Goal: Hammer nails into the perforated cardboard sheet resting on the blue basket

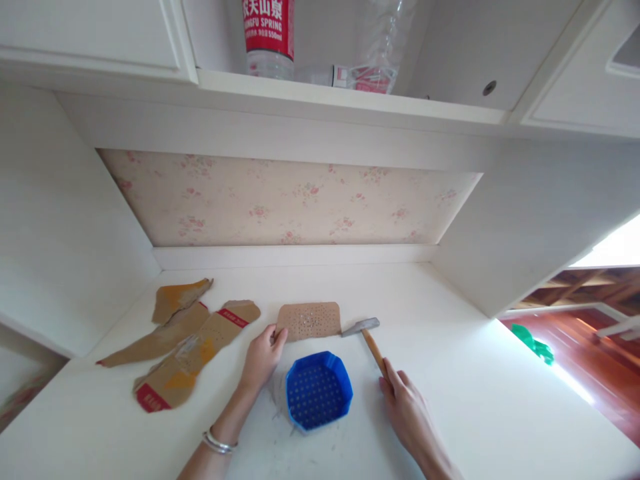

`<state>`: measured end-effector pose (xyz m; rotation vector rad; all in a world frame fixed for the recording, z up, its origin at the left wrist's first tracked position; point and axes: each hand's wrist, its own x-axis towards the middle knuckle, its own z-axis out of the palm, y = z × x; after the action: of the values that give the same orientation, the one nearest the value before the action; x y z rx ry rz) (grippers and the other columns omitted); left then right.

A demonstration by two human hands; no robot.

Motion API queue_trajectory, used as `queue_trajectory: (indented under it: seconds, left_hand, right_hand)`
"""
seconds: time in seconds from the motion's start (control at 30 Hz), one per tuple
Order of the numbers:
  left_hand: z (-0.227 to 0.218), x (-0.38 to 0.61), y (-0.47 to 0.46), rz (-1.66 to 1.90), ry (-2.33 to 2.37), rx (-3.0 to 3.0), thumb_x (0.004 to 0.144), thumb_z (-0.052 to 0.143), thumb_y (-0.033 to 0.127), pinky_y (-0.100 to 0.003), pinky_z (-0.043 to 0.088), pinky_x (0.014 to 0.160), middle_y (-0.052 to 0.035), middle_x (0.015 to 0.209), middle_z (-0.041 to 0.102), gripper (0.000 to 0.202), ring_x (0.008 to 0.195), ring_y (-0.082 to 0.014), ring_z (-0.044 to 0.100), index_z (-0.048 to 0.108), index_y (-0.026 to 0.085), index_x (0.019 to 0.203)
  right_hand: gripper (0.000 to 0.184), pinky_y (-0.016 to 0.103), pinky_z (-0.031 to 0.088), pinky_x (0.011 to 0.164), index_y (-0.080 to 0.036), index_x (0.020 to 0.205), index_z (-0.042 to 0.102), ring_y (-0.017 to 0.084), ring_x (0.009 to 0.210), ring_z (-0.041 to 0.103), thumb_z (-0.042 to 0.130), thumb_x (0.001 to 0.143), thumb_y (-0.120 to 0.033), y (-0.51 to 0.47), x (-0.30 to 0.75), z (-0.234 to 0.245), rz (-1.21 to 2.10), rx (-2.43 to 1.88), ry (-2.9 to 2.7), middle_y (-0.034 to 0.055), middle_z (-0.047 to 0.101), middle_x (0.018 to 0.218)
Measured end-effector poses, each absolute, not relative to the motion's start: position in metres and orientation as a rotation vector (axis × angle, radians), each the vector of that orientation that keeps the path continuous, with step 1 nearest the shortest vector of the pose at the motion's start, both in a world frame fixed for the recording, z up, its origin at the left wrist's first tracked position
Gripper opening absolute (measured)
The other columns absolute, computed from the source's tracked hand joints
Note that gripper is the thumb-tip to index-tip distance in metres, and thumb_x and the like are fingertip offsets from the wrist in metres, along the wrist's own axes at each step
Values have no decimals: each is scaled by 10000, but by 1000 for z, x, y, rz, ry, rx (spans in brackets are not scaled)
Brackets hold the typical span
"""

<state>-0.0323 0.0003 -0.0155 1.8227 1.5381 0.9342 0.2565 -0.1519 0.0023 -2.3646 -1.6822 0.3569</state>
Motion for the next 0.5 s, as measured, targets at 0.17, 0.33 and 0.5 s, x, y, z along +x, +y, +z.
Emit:
queue_trajectory:
  seconds: [0.17,0.33,0.5]
  left_hand:
    - [-18,-37,1,1010,1554,1891,867,518,464,-334,465,761,-76,826,685,294,802,-235,646,632,194,850]
    - [-21,-40,5,1090,1552,1906,855,528,453,-396,482,862,-114,959,697,334,934,-267,654,639,170,993]
    - [-24,-42,7,1078,1536,1893,885,491,483,-380,520,748,-109,975,700,366,809,-248,686,622,168,1018]
  right_hand:
    - [426,347,466,687,-136,1369,496,278,834,690,288,1008,-224,-147,255,1,239,-2409,-1712,108,665,1003]
    - [405,353,469,766,-101,1349,505,297,959,651,312,1005,-196,-147,251,-7,118,-2388,-1748,134,647,1032]
    - [376,316,479,755,-105,1300,532,261,957,642,315,998,-161,-144,250,-16,39,-2360,-1747,156,610,1135]
